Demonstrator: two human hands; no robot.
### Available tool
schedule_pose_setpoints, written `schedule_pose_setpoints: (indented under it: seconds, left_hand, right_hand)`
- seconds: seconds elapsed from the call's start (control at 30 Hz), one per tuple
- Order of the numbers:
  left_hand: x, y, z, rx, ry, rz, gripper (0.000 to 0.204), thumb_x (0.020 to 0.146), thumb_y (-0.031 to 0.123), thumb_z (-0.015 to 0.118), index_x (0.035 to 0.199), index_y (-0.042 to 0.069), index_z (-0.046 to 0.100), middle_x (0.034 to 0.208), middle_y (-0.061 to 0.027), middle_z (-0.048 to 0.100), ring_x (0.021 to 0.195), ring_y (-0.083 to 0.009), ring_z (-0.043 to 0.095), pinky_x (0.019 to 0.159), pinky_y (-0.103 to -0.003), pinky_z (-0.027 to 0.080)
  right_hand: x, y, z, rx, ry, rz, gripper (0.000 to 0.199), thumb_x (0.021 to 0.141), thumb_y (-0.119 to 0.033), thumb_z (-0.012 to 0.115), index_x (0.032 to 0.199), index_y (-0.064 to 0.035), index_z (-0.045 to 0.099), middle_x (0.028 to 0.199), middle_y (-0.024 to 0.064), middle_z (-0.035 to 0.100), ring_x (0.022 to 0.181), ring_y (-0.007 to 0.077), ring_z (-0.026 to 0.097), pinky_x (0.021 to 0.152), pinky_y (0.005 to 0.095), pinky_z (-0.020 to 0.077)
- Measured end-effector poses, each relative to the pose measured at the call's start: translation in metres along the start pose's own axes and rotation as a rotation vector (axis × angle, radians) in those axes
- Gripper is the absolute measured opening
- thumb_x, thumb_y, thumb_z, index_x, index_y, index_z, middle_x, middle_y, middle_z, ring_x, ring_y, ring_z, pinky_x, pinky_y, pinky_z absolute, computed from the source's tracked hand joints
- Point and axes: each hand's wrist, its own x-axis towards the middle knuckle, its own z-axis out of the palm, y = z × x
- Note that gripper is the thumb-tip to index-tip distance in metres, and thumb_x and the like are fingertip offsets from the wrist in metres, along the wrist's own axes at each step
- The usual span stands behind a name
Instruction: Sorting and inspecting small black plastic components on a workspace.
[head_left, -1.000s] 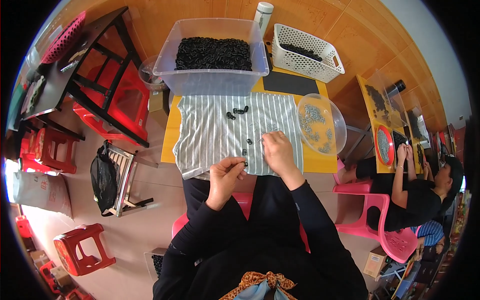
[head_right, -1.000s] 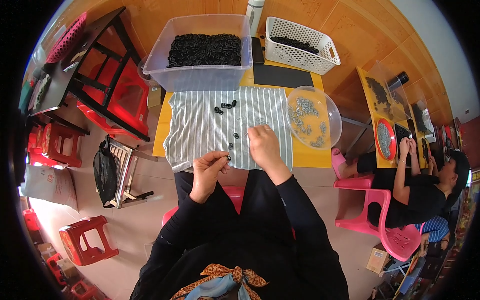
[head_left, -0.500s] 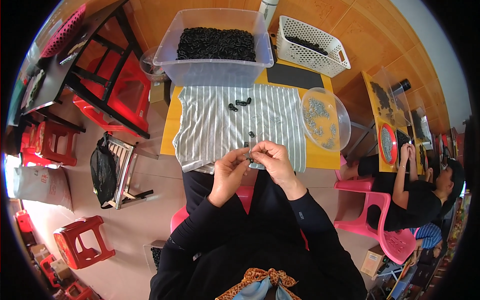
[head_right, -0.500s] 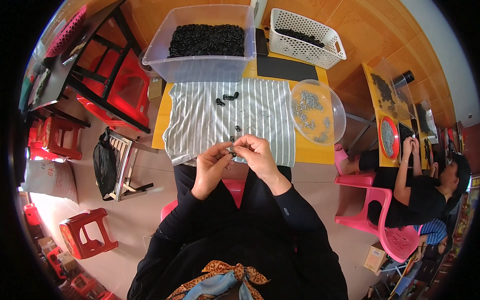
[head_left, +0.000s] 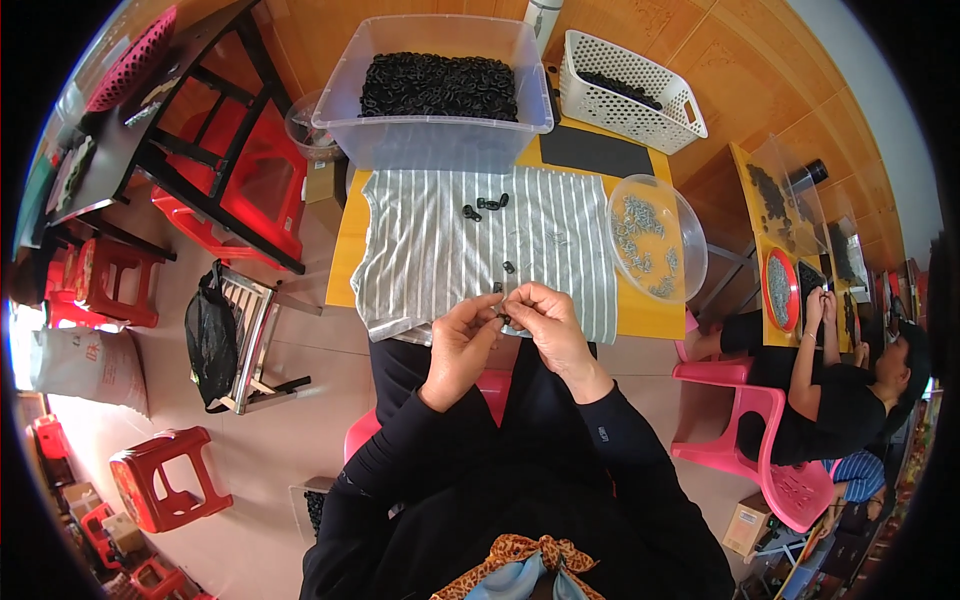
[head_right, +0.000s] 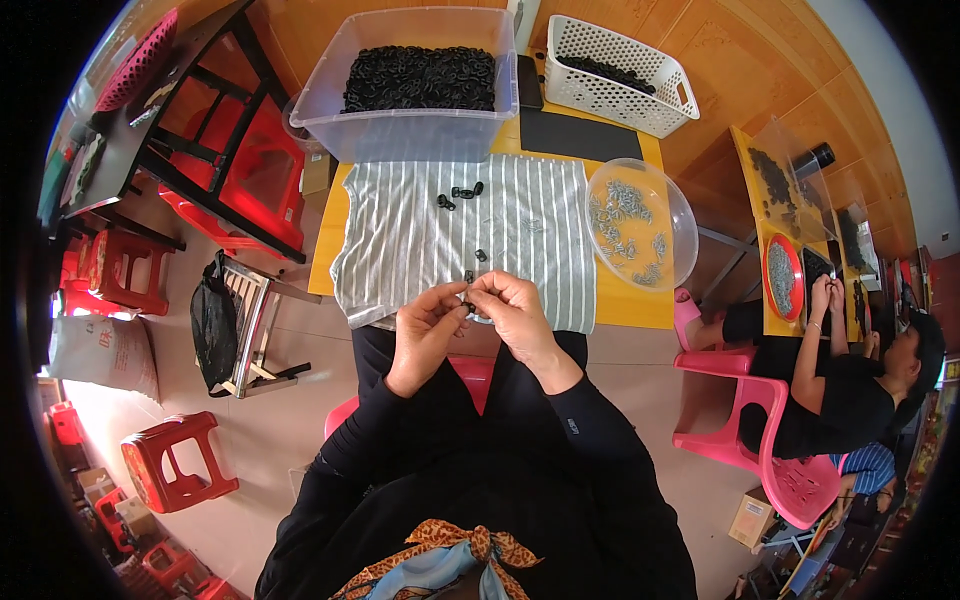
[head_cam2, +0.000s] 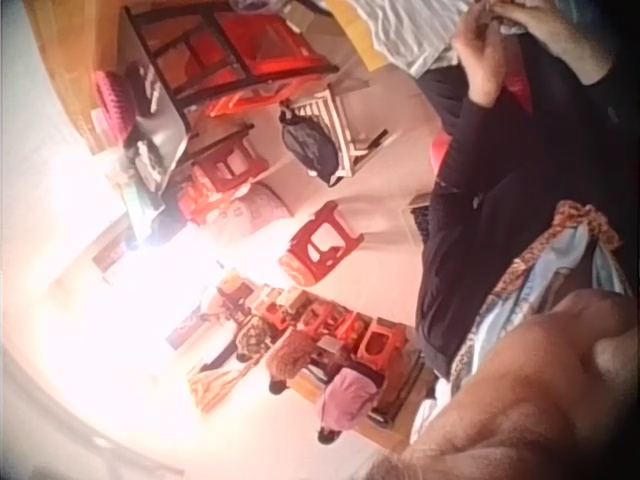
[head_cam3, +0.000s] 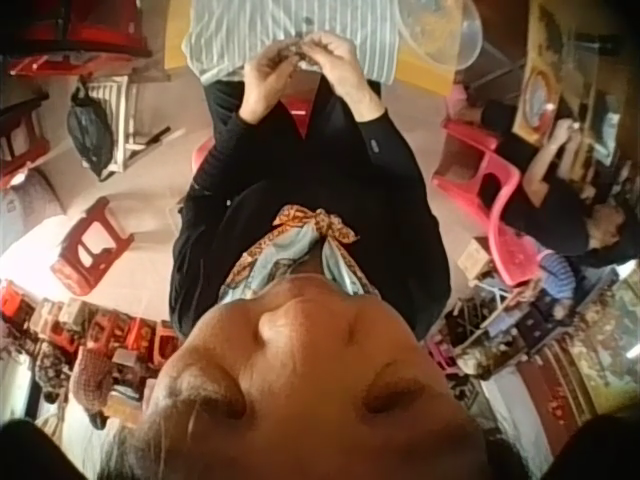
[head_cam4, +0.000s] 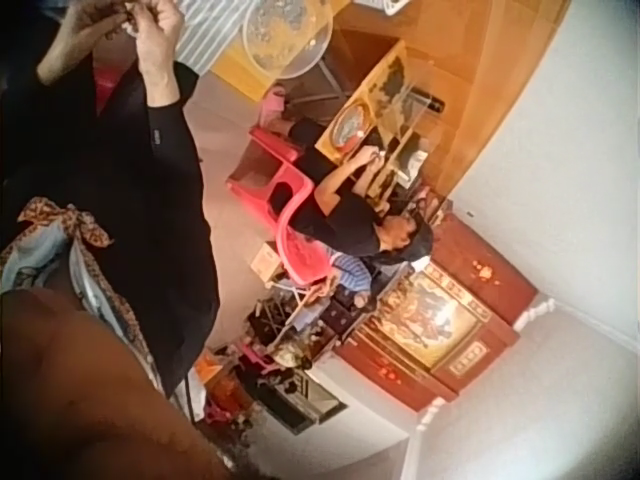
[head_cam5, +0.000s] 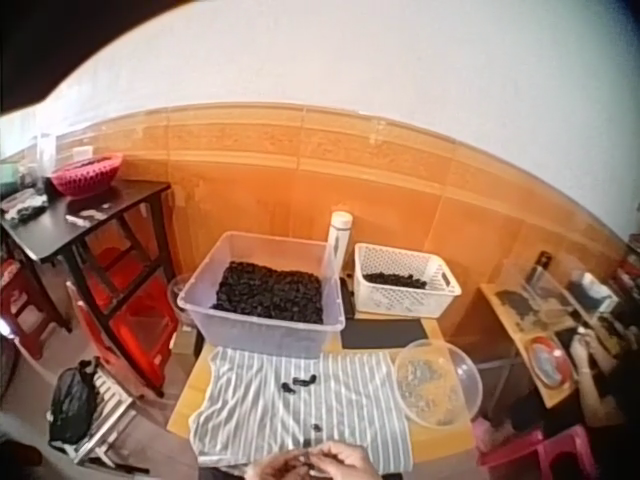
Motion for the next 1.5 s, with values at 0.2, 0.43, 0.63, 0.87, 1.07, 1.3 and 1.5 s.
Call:
schedule_pose_setpoints:
  seconds: [0.2,0.43,0.63,0.87,1.07,1.3,1.5]
  left_hand:
    - [-0.001,-0.001,0.002,-0.047,0.040,0.015,0.028,0.082,-0.007,0.057,0.109,-0.002,0.061,0.081,-0.0010,0.058,0.069,-0.0057,0.054,0.060,-0.019,0.046]
    - [-0.004,-0.002,0.007,0.033,0.065,0.109,0.024,0.082,-0.008,0.058,0.104,-0.002,0.063,0.079,0.0001,0.058,0.067,-0.0039,0.051,0.059,-0.018,0.043]
    - [0.004,0.007,-0.002,-0.134,0.140,0.017,0.026,0.083,-0.007,0.057,0.109,-0.002,0.061,0.077,-0.0008,0.058,0.064,-0.0053,0.053,0.057,-0.019,0.044]
    - [0.005,0.002,-0.004,-0.132,0.125,-0.003,0.027,0.083,-0.005,0.058,0.109,-0.004,0.060,0.077,-0.0013,0.058,0.063,-0.0058,0.054,0.056,-0.019,0.044]
    - [0.006,0.004,-0.005,-0.162,0.145,-0.030,0.026,0.083,-0.005,0.057,0.109,-0.004,0.060,0.077,-0.0014,0.058,0.063,-0.0057,0.054,0.055,-0.019,0.043]
    - [0.004,0.003,-0.009,-0.149,0.151,-0.034,0.026,0.083,-0.004,0.057,0.109,-0.005,0.060,0.076,-0.0015,0.059,0.063,-0.0058,0.054,0.055,-0.019,0.043]
    - [0.005,0.001,-0.006,-0.156,0.152,-0.024,0.026,0.083,-0.004,0.057,0.110,-0.005,0.059,0.075,-0.0018,0.059,0.062,-0.0061,0.054,0.056,-0.019,0.043]
  right_hand:
    - [0.001,0.000,0.002,-0.088,-0.029,-0.042,0.004,0.088,-0.001,0.058,0.084,-0.0012,0.061,0.073,-0.0028,0.056,0.064,0.0025,0.045,0.057,0.0183,0.0369]
    - [-0.004,0.005,0.002,-0.034,-0.033,-0.067,0.004,0.087,0.000,0.058,0.085,-0.0004,0.061,0.073,-0.0024,0.057,0.065,0.0026,0.048,0.058,0.0193,0.0385]
    - [0.005,-0.003,-0.003,-0.062,0.192,-0.095,0.007,0.084,0.002,0.059,0.090,-0.0009,0.062,0.075,0.0020,0.060,0.066,0.0096,0.055,0.059,0.0241,0.0433]
    - [0.029,-0.008,-0.001,-1.355,0.012,-0.734,0.015,0.074,-0.001,0.062,0.089,-0.0025,0.064,0.079,0.0102,0.052,0.079,0.0282,0.055,0.063,0.0389,0.0456]
    - [0.030,-0.006,-0.006,-1.356,-0.023,-0.681,0.017,0.071,-0.001,0.064,0.088,-0.0026,0.064,0.080,0.0102,0.052,0.079,0.0289,0.055,0.063,0.0382,0.0463]
    - [0.074,-0.037,-0.011,-1.368,0.079,-0.691,0.018,0.074,-0.004,0.062,0.092,-0.0048,0.065,0.085,0.0104,0.053,0.085,0.0296,0.055,0.073,0.0380,0.0458]
    - [0.131,-0.041,-0.009,-1.676,0.115,-0.728,0.019,0.075,-0.011,0.066,0.093,-0.0089,0.068,0.103,0.0116,0.056,0.097,0.0308,0.051,0.079,0.0421,0.0423]
